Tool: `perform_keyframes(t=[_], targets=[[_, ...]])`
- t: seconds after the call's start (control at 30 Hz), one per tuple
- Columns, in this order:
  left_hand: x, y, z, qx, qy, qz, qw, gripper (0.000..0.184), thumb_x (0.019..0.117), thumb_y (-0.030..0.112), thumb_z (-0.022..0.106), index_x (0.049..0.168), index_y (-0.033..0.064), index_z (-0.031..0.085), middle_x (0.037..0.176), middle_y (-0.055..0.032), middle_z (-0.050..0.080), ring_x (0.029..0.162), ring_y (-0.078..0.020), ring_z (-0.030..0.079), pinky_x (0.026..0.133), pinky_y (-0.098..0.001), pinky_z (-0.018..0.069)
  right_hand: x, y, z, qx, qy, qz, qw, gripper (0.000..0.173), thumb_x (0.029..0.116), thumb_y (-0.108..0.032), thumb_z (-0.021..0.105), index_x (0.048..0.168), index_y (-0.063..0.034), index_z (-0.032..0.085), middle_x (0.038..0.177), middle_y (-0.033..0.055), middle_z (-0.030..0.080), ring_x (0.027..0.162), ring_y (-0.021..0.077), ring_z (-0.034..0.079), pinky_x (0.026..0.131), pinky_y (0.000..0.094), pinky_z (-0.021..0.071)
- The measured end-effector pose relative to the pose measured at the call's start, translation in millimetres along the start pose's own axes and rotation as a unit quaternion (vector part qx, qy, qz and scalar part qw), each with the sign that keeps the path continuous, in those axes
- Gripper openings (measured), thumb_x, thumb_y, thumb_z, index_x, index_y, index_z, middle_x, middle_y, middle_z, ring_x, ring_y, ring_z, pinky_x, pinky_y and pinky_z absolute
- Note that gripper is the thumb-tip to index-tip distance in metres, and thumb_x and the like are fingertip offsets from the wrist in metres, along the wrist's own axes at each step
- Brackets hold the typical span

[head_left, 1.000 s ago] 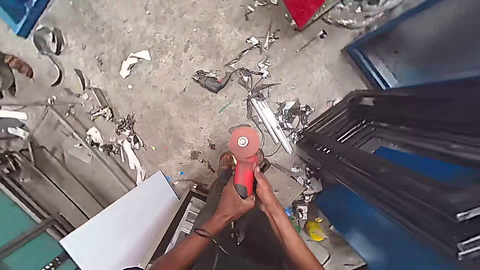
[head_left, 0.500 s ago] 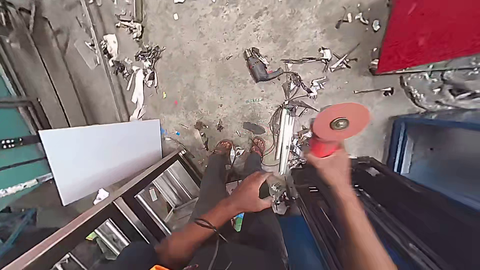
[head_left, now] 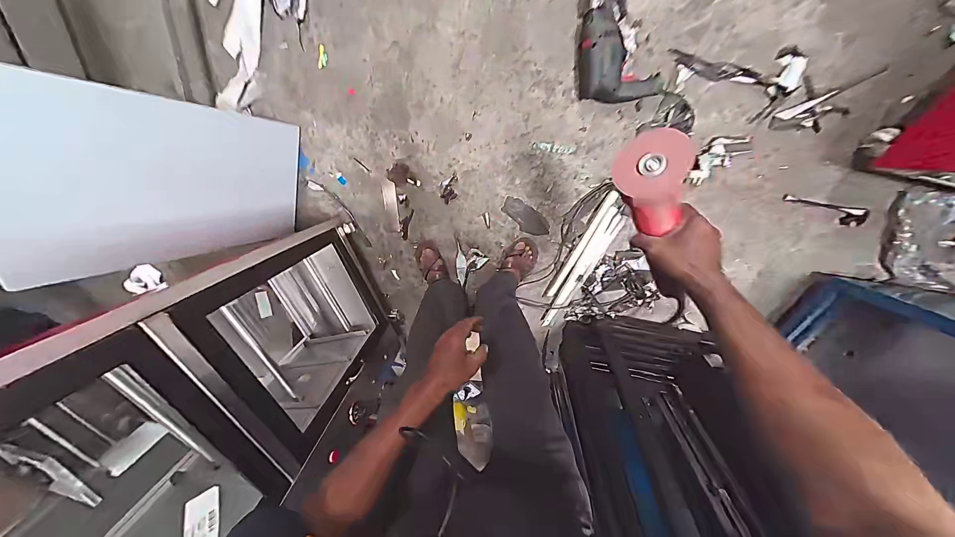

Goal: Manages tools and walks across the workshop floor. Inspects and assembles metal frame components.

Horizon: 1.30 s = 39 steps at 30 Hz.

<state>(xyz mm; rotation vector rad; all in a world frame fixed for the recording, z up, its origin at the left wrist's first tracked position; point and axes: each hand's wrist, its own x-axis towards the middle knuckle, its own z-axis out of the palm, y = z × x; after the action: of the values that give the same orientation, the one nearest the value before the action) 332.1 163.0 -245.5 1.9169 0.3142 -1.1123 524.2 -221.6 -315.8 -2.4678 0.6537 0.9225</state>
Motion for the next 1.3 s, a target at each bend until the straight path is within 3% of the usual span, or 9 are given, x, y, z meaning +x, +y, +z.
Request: perform_keyframes(t=[0.17, 0.3, 0.53, 0.67, 0.87, 0.97, 1.03, 1.17, 1.3], targets=[[21, -47, 25, -0.062, -0.007, -0.043, 0.997, 0.054, 0.0936, 0.021, 0.067, 0.145, 0.0085, 0.056, 0.13, -0.0038, 0.069, 0.12, -0.0146, 0.065, 0.106, -0.0384, 0.0539, 123, -30, 160, 0.019, -0.038, 0.033, 0.999, 0.074, 0.0727, -0.043, 0.085, 0.129, -0.0026, 0.059, 0.111, 0.0313, 0.066, 0.104, 0.052, 0.065, 0.081, 0.0754, 0.0478], [31, -86, 28, -0.027, -0.028, -0.084, 0.996, 0.056, 0.0937, 0.022, 0.068, 0.147, 0.0113, 0.055, 0.132, -0.0009, 0.068, 0.125, -0.0131, 0.062, 0.11, -0.0369, 0.0502, 199, -42, 230, -0.021, -0.029, 0.019, 0.999, 0.077, 0.0776, -0.047, 0.082, 0.135, -0.0032, 0.056, 0.122, 0.0335, 0.064, 0.114, 0.0545, 0.061, 0.088, 0.0773, 0.0453], [35, -82, 24, -0.008, -0.106, -0.069, 0.992, 0.059, 0.0955, 0.033, 0.069, 0.149, 0.0135, 0.053, 0.133, -0.0027, 0.068, 0.126, -0.0163, 0.062, 0.112, -0.0394, 0.0473, 260, -30, 243, -0.01, 0.019, -0.106, 0.994, 0.091, 0.0728, -0.041, 0.081, 0.144, 0.0021, 0.044, 0.142, 0.0304, 0.052, 0.132, 0.0434, 0.052, 0.11, 0.0597, 0.0406], [42, -76, 11, -0.016, -0.132, -0.066, 0.989, 0.06, 0.0967, 0.035, 0.067, 0.151, 0.0147, 0.05, 0.133, -0.0045, 0.067, 0.125, -0.0194, 0.062, 0.111, -0.0413, 0.0473, 273, -21, 239, -0.014, 0.001, -0.114, 0.993, 0.089, 0.082, -0.042, 0.078, 0.151, -0.0003, 0.039, 0.146, 0.0323, 0.049, 0.136, 0.0474, 0.049, 0.112, 0.0648, 0.0369], [44, -76, -1, -0.006, -0.126, -0.062, 0.99, 0.06, 0.097, 0.035, 0.066, 0.151, 0.0143, 0.05, 0.132, -0.0047, 0.068, 0.123, -0.0202, 0.063, 0.109, -0.0412, 0.0484, 221, -91, 227, -0.034, -0.037, 0.07, 0.996, 0.078, 0.0978, -0.031, 0.067, 0.16, -0.0027, 0.029, 0.16, 0.0262, 0.037, 0.149, 0.0388, 0.036, 0.12, 0.0575, 0.0247], [43, -81, -1, 0.018, -0.121, -0.055, 0.991, 0.06, 0.0974, 0.036, 0.065, 0.151, 0.0159, 0.049, 0.131, -0.0041, 0.068, 0.122, -0.0197, 0.063, 0.109, -0.0415, 0.0483, 249, -39, 231, -0.004, 0.006, -0.073, 0.997, 0.088, 0.0869, -0.038, 0.078, 0.157, -0.0069, 0.034, 0.151, 0.0284, 0.047, 0.141, 0.0447, 0.045, 0.116, 0.0642, 0.0344], [40, -87, 3, 0.015, -0.094, -0.045, 0.994, 0.057, 0.097, 0.034, 0.066, 0.149, 0.0151, 0.053, 0.129, -0.0036, 0.07, 0.12, -0.0186, 0.065, 0.107, -0.0413, 0.0505, 233, -35, 223, -0.012, 0.039, -0.091, 0.995, 0.106, 0.0813, -0.045, 0.081, 0.161, -0.0023, 0.026, 0.155, 0.0342, 0.038, 0.144, 0.0511, 0.037, 0.118, 0.0654, 0.0293], [36, -95, 9, 0.002, -0.039, -0.056, 0.998, 0.052, 0.0995, 0.032, 0.061, 0.148, 0.0157, 0.054, 0.133, -0.0027, 0.068, 0.122, -0.0178, 0.064, 0.108, -0.0408, 0.0512, 121, -56, 214, 0.038, 0.057, -0.037, 0.997, 0.087, 0.0932, -0.045, 0.071, 0.155, 0.0016, 0.032, 0.145, 0.034, 0.049, 0.132, 0.0492, 0.051, 0.11, 0.0654, 0.041], [-13, -42, -27, -0.002, 0.023, 0.009, 1.0, 0.048, 0.0959, 0.022, 0.068, 0.141, 0.0088, 0.061, 0.134, -0.0123, 0.067, 0.127, -0.027, 0.062, 0.112, -0.0462, 0.0468, -57, -99, 187, 0.092, -0.058, -0.136, 0.985, 0.058, 0.0996, -0.031, 0.067, 0.144, 0.0028, 0.052, 0.119, 0.028, 0.068, 0.107, 0.0405, 0.068, 0.097, 0.0609, 0.0523]])
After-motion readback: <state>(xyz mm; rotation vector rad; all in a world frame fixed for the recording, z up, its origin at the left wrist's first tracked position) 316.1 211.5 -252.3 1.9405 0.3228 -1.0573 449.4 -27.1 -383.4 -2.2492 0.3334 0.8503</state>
